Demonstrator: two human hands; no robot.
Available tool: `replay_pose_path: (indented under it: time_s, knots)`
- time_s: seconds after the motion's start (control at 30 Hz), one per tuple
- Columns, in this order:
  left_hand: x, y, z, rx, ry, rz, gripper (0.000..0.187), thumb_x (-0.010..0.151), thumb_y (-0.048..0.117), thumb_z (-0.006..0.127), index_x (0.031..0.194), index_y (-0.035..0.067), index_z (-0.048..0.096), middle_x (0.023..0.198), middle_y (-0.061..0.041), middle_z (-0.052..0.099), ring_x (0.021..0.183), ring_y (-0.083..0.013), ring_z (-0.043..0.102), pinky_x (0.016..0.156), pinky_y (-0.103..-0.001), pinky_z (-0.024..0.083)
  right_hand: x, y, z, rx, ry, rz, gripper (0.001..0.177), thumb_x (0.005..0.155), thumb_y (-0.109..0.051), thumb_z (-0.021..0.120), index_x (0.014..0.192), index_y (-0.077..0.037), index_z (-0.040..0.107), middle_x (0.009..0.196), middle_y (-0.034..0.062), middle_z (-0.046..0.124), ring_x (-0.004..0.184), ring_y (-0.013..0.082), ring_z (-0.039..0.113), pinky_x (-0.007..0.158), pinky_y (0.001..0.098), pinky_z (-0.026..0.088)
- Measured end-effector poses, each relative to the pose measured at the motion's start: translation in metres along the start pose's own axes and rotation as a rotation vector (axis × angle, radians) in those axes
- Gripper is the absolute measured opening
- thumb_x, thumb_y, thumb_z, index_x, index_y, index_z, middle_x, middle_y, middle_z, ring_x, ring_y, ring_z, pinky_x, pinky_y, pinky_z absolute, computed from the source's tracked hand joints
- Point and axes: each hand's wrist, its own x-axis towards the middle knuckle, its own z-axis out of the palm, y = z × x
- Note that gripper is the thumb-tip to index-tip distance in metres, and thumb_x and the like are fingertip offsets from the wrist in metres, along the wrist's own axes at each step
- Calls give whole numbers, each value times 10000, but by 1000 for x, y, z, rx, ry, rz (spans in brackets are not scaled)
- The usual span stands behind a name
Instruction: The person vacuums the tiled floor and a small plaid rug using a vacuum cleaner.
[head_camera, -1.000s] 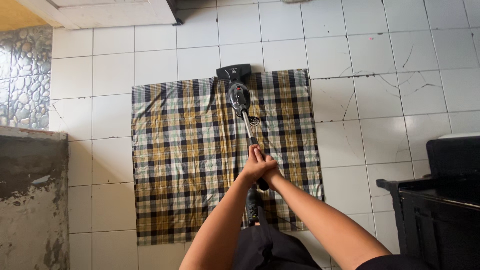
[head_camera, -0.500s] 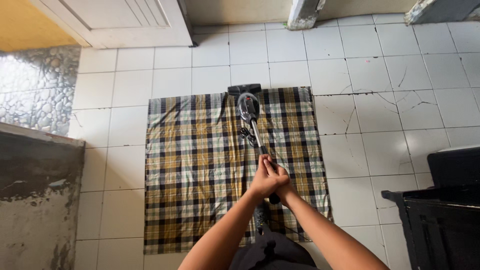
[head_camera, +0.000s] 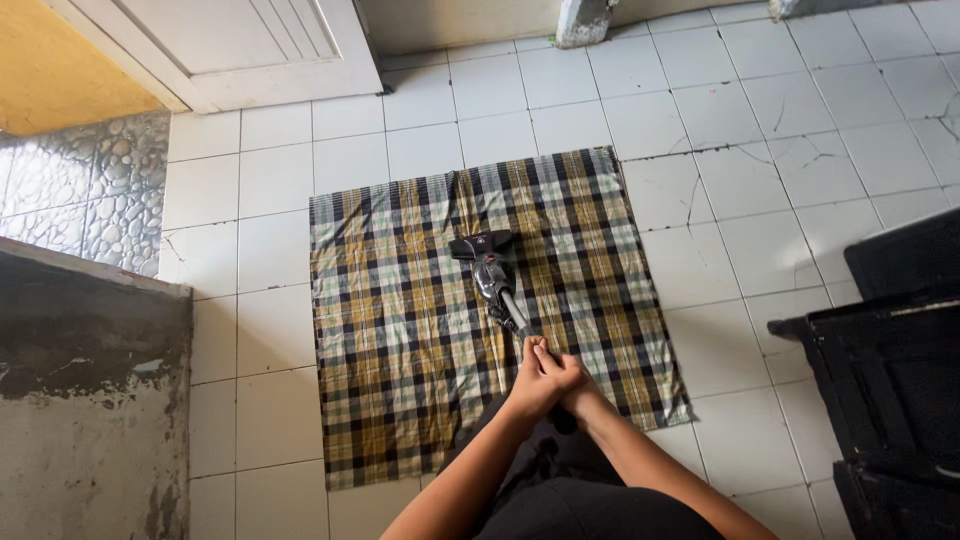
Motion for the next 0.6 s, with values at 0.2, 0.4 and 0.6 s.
replay_pose_path:
  time_s: [0.2,0.4,0.6]
  knots:
    - [-20,-41,-23,4,-22,-81,669,747,268,791,1253,103,385,1150,-127,556,1122,-236,579,955,-367,515,-8,45,17,-51,18,136,513,973,-550,576,916,-48,668,742,41,634,619,157,557,560,336,457]
    - [-12,-80,-34,23,-54,-58,623,754,266,787,1212,101,397,1078,-120,539,1025,-217,551,896,-377,509,6,83,21,-69,48,92,581,950,-628,534,941,-73,709,776,36,648,673,145,569,597,335,470]
    - [-8,-97,-40,0,-34,-103,591,725,202,775,1165,109,393,1024,-111,546,992,-214,564,903,-363,515,24,119,27,-191,102,93,691,892,-735,467,1036,-115,736,865,48,728,778,166,650,699,343,520]
